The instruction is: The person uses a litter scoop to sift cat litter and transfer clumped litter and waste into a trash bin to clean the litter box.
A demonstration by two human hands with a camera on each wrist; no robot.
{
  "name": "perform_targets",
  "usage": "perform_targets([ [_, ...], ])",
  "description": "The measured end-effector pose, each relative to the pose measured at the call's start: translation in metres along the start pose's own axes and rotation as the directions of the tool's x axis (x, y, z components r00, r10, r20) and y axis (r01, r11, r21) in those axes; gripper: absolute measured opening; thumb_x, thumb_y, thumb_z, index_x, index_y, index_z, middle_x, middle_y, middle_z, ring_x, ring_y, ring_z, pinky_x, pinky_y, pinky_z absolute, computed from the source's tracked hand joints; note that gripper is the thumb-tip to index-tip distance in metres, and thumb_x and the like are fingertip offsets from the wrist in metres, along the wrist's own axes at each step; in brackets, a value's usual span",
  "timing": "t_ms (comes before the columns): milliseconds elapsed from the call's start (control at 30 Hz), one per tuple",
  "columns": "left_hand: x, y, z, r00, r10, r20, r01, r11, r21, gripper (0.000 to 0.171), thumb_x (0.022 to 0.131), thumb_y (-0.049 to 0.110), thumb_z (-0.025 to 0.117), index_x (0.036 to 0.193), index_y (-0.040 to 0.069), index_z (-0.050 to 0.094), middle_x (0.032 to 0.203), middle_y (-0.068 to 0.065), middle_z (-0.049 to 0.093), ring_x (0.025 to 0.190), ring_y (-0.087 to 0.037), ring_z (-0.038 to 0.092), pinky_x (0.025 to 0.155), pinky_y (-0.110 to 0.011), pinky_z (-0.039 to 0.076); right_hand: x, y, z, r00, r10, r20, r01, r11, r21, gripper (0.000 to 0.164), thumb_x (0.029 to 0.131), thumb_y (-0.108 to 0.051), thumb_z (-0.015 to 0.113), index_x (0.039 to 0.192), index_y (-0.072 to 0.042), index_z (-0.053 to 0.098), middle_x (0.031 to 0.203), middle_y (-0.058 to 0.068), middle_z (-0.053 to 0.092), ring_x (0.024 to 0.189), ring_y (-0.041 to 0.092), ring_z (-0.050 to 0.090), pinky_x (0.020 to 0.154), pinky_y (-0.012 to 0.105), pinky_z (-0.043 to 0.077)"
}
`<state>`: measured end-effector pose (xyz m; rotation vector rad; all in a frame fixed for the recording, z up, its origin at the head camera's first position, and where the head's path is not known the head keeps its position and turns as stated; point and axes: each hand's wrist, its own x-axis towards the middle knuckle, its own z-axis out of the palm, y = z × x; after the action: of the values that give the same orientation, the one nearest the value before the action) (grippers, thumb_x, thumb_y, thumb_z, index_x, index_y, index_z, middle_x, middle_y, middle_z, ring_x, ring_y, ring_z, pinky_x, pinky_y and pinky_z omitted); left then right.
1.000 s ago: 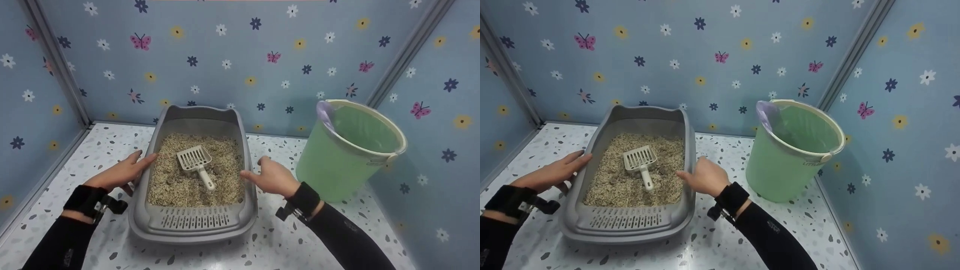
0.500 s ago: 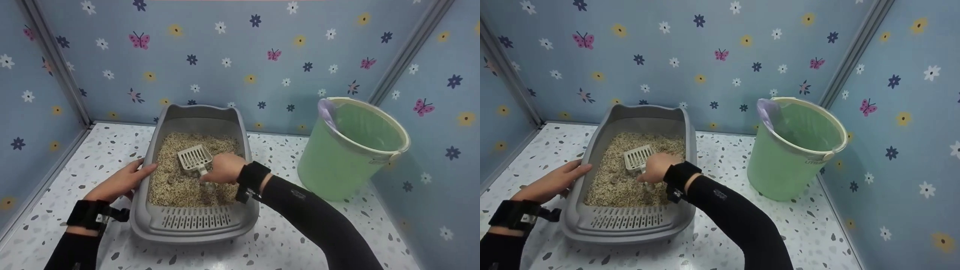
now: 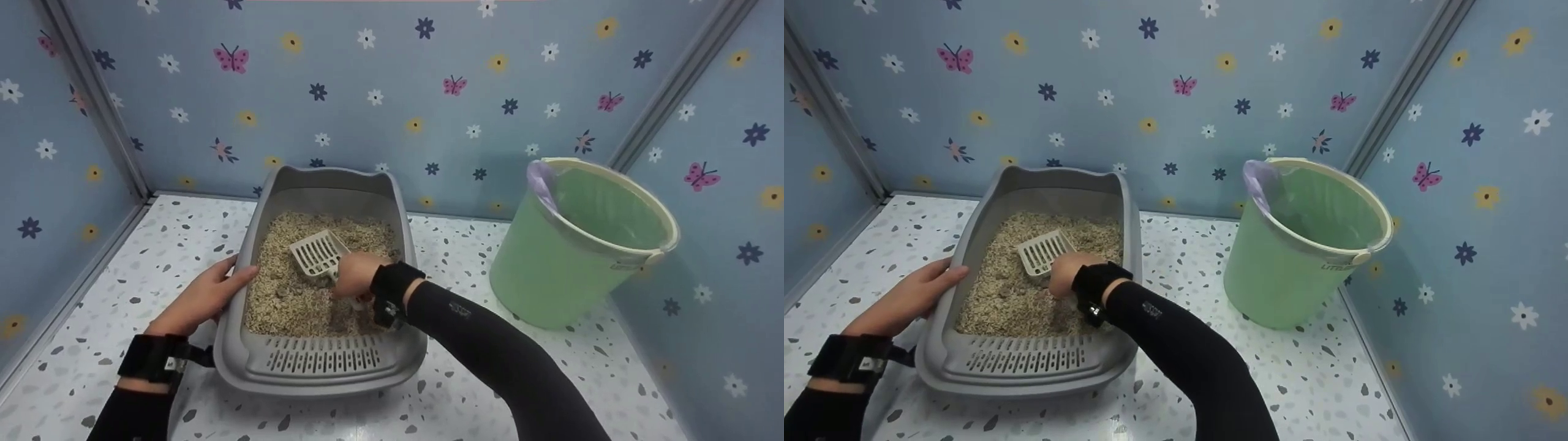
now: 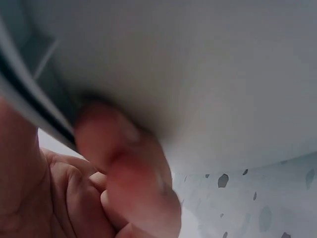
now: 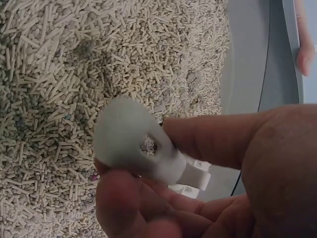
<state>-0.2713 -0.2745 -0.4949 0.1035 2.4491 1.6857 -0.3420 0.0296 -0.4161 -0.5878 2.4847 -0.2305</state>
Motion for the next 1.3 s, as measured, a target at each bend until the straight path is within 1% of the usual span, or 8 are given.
perform_targets([
  [100, 0.000, 0.002, 0.000, 1.000, -0.006, -0.008, 0.006, 1.000, 0.025, 0.091, 0.116, 0.055, 0.056, 0.178, 0.002, 0.015, 0.123, -0.028, 0.067, 0.087, -0.028, 0.075, 0.066, -0.041, 0.066, 0.006, 0.001, -0.002, 1.000, 0.000, -0.009, 0.000, 1.000, -0.022, 0.053, 0.108, -0.017, 0.064, 0.056, -0.017, 0.056, 0.053, -0.002, 0.051, 0.044, 0.013, 0.042, 0.051, 0.028, 0.035],
  [233, -0.001, 0.002, 0.000, 1.000, -0.010, -0.012, 0.010, 1.000, 0.021, 0.091, 0.116, 0.054, 0.056, 0.178, 0.002, 0.016, 0.120, -0.028, 0.068, 0.085, -0.028, 0.075, 0.065, -0.041, 0.066, 0.012, 0.004, -0.005, 1.000, 0.006, -0.031, -0.005, 0.999, 0.047, 0.054, 0.107, -0.006, 0.056, 0.058, -0.020, 0.037, 0.055, -0.005, 0.031, 0.048, 0.011, 0.037, 0.053, 0.028, 0.027],
  [400, -0.001, 0.000, 0.001, 1.000, -0.009, -0.011, 0.009, 1.000, 0.012, 0.092, 0.116, 0.055, 0.056, 0.178, 0.002, 0.015, 0.122, -0.028, 0.068, 0.088, -0.029, 0.076, 0.069, -0.041, 0.067, 0.014, 0.011, -0.013, 1.000, 0.013, -0.029, -0.010, 0.995, 0.100, 0.058, 0.113, -0.007, 0.051, 0.058, -0.020, 0.036, 0.056, -0.004, 0.030, 0.049, 0.013, 0.034, 0.052, 0.028, 0.028],
  [667, -0.001, -0.004, 0.002, 1.000, -0.020, -0.012, 0.020, 1.000, -0.008, 0.093, 0.115, 0.059, 0.054, 0.180, 0.007, 0.012, 0.134, -0.031, 0.063, 0.098, -0.033, 0.076, 0.078, -0.041, 0.067, -0.005, 0.027, -0.043, 0.977, -0.064, -0.203, 0.053, 0.997, -0.056, 0.053, 0.110, -0.017, 0.065, 0.065, -0.018, 0.037, 0.063, -0.005, 0.026, 0.056, 0.014, 0.026, 0.064, 0.033, 0.031],
  [800, 0.001, -0.004, 0.001, 1.000, -0.001, -0.009, 0.001, 1.000, -0.013, 0.090, 0.116, 0.056, 0.055, 0.180, 0.008, 0.015, 0.118, -0.026, 0.066, 0.083, -0.026, 0.074, 0.067, -0.039, 0.065, -0.028, 0.032, -0.058, 0.969, -0.057, -0.242, 0.033, 0.995, -0.099, 0.059, 0.106, -0.032, 0.076, 0.062, -0.019, 0.040, 0.059, -0.007, 0.027, 0.054, 0.014, 0.028, 0.062, 0.034, 0.034],
  [1000, 0.002, -0.005, 0.000, 1.000, -0.004, 0.013, 0.004, 0.999, -0.034, 0.087, 0.116, 0.056, 0.055, 0.180, 0.010, 0.018, 0.073, -0.005, 0.056, 0.045, -0.011, 0.040, 0.040, -0.032, 0.043, -0.064, 0.032, -0.077, 0.967, -0.103, -0.232, 0.040, 0.964, -0.261, 0.051, 0.098, -0.030, 0.080, 0.064, -0.021, 0.043, 0.062, -0.007, 0.036, 0.057, 0.016, 0.038, 0.059, 0.035, 0.037],
  [1133, 0.003, -0.007, 0.001, 1.000, -0.008, 0.026, 0.009, 0.999, -0.051, 0.085, 0.117, 0.054, 0.054, 0.180, 0.011, 0.017, 0.069, -0.002, 0.053, 0.043, -0.010, 0.036, 0.040, -0.030, 0.039, -0.082, 0.026, -0.082, 0.974, -0.101, -0.204, 0.018, 0.928, -0.373, 0.040, 0.092, -0.029, 0.081, 0.070, -0.021, 0.048, 0.072, -0.005, 0.047, 0.066, 0.020, 0.048, 0.060, 0.038, 0.044],
  [1300, 0.003, -0.008, 0.004, 1.000, -0.014, 0.028, 0.016, 0.998, -0.068, 0.084, 0.117, 0.055, 0.054, 0.180, 0.013, 0.017, 0.070, -0.001, 0.053, 0.044, -0.009, 0.036, 0.040, -0.028, 0.036, -0.091, 0.019, -0.078, 0.988, -0.077, -0.136, 0.008, 0.893, -0.450, 0.037, 0.090, -0.022, 0.075, 0.068, -0.023, 0.045, 0.072, -0.005, 0.044, 0.067, 0.018, 0.045, 0.057, 0.037, 0.042],
])
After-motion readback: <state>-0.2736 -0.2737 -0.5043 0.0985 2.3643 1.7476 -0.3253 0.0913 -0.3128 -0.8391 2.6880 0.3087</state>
